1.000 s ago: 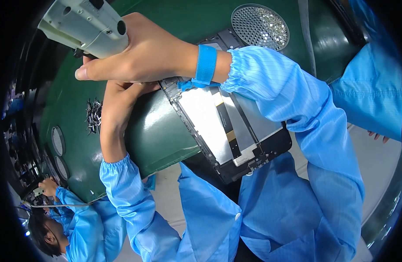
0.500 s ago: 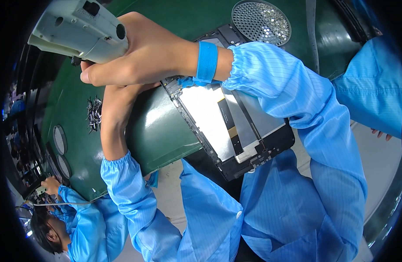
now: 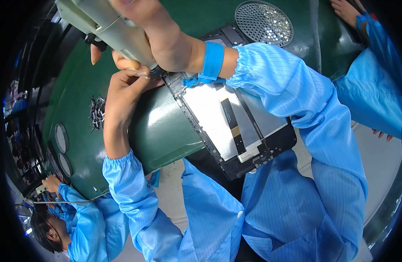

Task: The person fastens screws into an electronic device on an assembly line using an electric screwdriver.

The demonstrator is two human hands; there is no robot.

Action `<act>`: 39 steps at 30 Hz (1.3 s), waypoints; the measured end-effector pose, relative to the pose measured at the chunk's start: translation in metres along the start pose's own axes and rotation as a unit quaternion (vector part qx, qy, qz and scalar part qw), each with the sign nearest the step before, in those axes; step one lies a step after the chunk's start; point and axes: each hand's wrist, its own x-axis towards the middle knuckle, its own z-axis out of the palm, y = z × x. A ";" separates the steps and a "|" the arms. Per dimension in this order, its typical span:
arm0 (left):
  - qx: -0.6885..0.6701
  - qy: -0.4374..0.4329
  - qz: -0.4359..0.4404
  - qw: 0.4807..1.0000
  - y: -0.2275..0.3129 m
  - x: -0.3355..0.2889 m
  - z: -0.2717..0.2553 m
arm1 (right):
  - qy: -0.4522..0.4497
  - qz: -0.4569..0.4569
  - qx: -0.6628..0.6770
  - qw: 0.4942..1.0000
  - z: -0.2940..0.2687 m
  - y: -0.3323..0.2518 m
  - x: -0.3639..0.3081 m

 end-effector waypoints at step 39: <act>-0.032 0.037 -0.022 0.999 0.013 0.001 0.019 | -0.005 -0.038 0.073 0.997 -0.007 0.007 -0.004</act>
